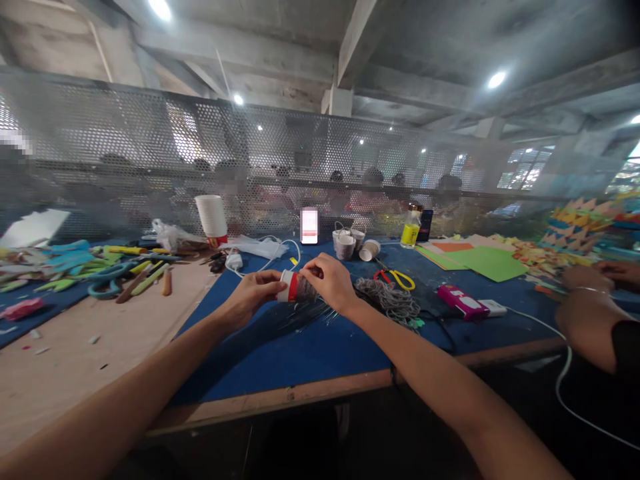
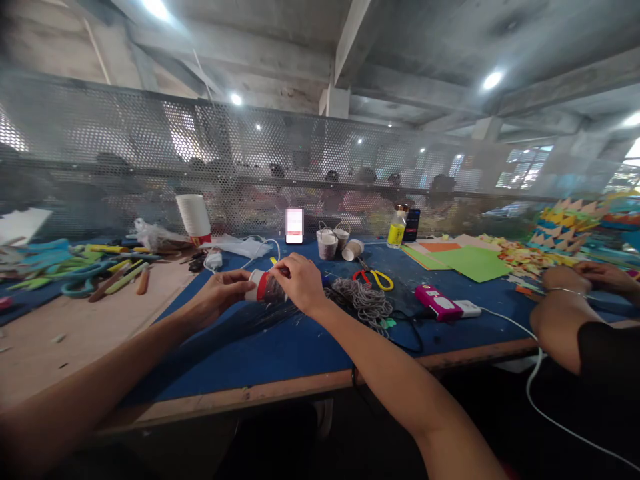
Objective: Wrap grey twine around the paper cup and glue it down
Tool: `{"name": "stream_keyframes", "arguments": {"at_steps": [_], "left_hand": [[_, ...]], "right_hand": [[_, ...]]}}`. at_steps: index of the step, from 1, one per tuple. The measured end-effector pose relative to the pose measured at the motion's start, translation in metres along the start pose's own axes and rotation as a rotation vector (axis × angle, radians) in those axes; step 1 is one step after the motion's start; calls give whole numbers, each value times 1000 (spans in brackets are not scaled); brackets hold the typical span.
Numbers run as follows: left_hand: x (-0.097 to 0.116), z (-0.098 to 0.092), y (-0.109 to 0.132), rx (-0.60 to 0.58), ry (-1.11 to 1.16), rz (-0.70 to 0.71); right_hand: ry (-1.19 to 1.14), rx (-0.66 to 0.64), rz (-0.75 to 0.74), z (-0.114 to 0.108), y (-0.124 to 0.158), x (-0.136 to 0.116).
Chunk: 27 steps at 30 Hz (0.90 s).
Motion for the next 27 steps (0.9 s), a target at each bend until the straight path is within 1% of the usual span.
{"name": "stream_keyframes", "arguments": {"at_steps": [6, 11, 19, 27], "left_hand": [[0, 0, -1, -7, 11, 3], [0, -1, -1, 11, 12, 3], [4, 1, 1, 12, 30, -7], [1, 1, 0, 2, 35, -5]], "right_hand": [[-9, 13, -7, 0, 0, 0], [-19, 30, -15, -1, 1, 0], [-7, 22, -9, -2, 0, 0], [5, 11, -10, -1, 0, 1]]}}
Point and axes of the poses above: each hand's wrist, its own y-axis away from the middle knuckle, its own z-axis out of the palm, x = y × z, the point moved 6 cm from there along -y, towards the middle knuckle, and after that the axes turned 11 degrees about -y, right-handed, at the moved point
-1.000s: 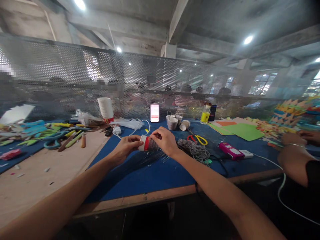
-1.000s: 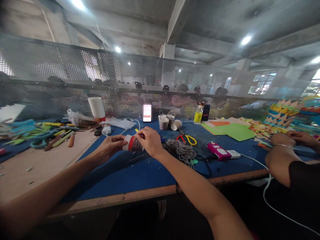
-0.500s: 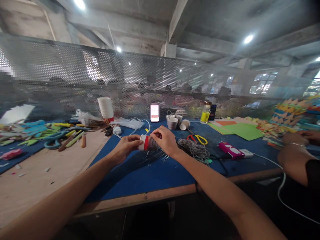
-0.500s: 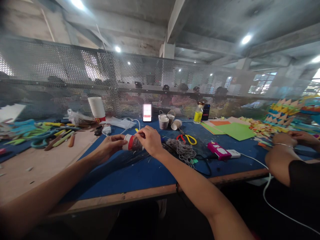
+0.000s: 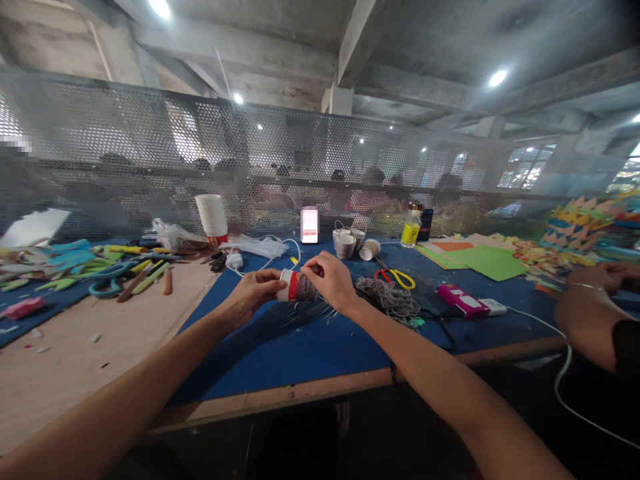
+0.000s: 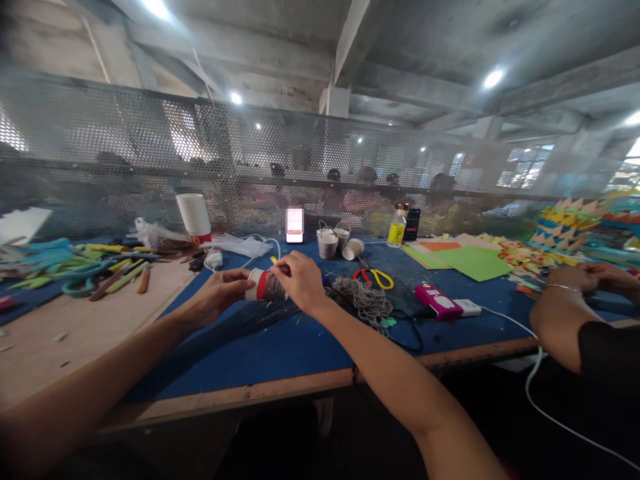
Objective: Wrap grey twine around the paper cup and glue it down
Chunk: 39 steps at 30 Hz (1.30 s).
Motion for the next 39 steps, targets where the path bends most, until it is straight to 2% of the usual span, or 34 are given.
{"name": "stream_keyframes", "arguments": {"at_steps": [14, 29, 39], "left_hand": [[6, 3, 4, 7, -25, -10], [-3, 0, 2, -16, -45, -26], [5, 4, 6, -13, -57, -19]], "right_hand": [[-17, -7, 4, -1, 0, -2], [-36, -39, 63, 4, 1, 5], [-50, -58, 74, 6, 1, 6]]}}
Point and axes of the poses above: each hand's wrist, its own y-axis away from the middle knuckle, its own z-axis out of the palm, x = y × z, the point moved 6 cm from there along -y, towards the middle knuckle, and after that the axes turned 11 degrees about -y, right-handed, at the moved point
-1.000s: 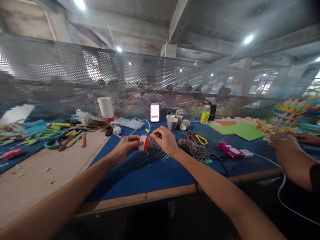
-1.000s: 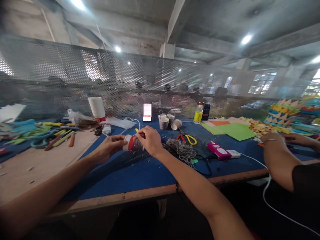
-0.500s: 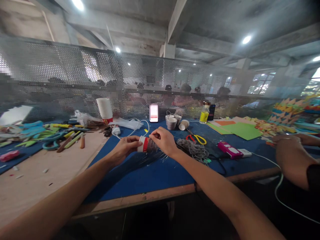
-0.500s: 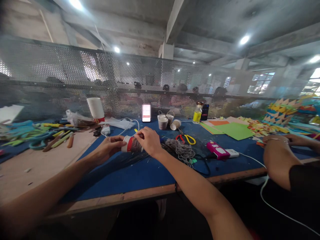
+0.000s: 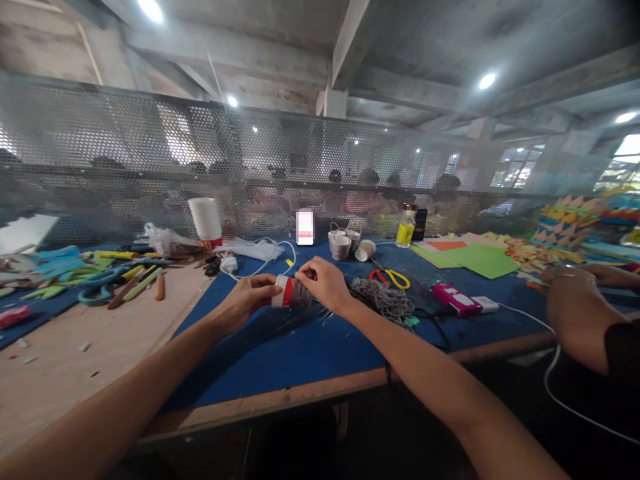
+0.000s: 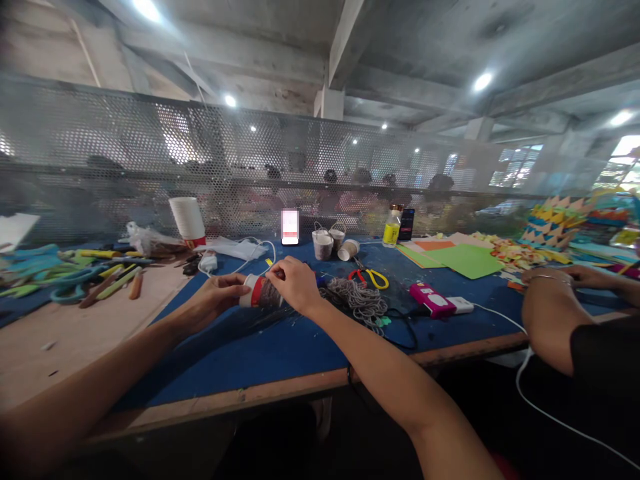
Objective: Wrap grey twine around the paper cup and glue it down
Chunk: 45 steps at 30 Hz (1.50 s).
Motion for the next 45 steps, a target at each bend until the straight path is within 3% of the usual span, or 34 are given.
{"name": "stream_keyframes", "arguments": {"at_steps": [28, 39, 45], "left_hand": [[-4, -2, -3, 9, -14, 2], [-2, -8, -4, 57, 46, 28], [-3, -16, -7, 136, 127, 34]], "right_hand": [[-45, -24, 41, 3, -2, 10], [-77, 85, 32, -11, -4, 9], [-180, -63, 134, 4, -1, 22]]}}
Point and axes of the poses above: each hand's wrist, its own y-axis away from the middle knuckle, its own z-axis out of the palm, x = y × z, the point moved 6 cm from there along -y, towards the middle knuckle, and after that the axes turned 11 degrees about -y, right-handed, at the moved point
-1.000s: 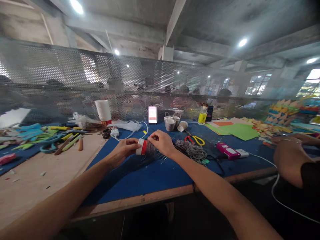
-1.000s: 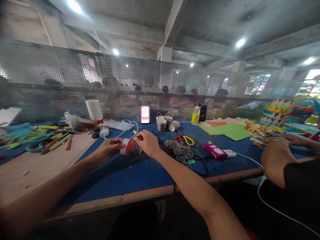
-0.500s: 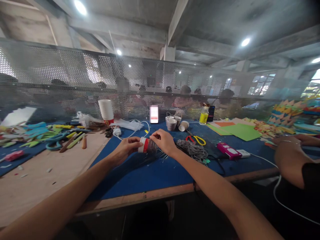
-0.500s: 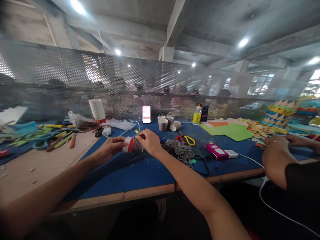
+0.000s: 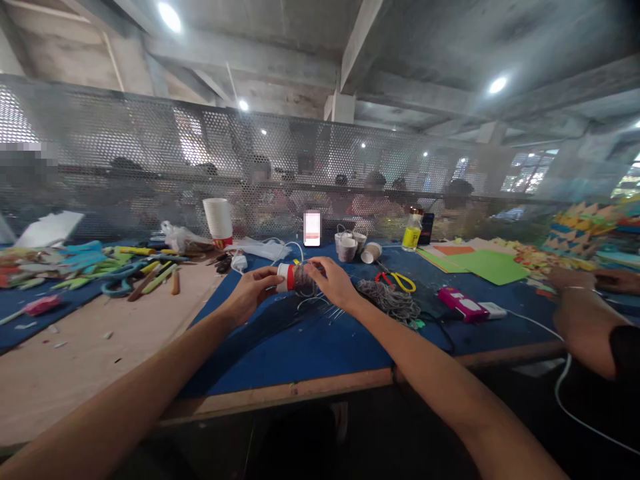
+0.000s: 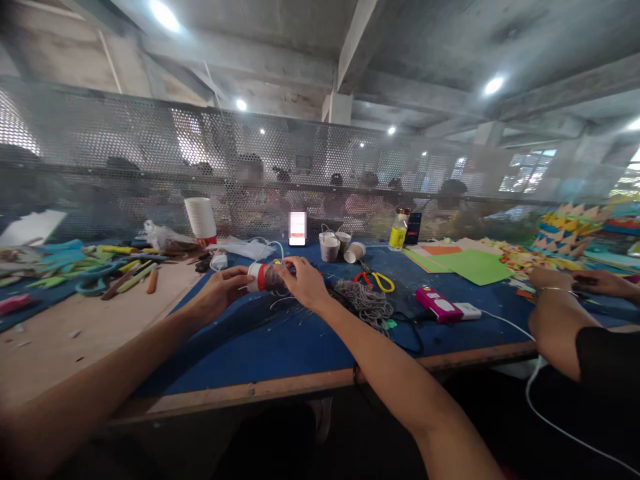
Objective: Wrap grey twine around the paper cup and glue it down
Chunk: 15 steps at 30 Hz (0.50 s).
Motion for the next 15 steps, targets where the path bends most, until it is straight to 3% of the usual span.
{"name": "stream_keyframes", "arguments": {"at_steps": [5, 10, 15], "left_hand": [[-1, -3, -3, 15, 55, 10], [-2, 1, -1, -38, 99, -40], [-7, -5, -4, -19, 104, -29]], "right_hand": [[-21, -28, -34, 5, 1, 3], [19, -9, -104, 5, 3, -7], [75, -6, -204, 6, 5, -16]]}}
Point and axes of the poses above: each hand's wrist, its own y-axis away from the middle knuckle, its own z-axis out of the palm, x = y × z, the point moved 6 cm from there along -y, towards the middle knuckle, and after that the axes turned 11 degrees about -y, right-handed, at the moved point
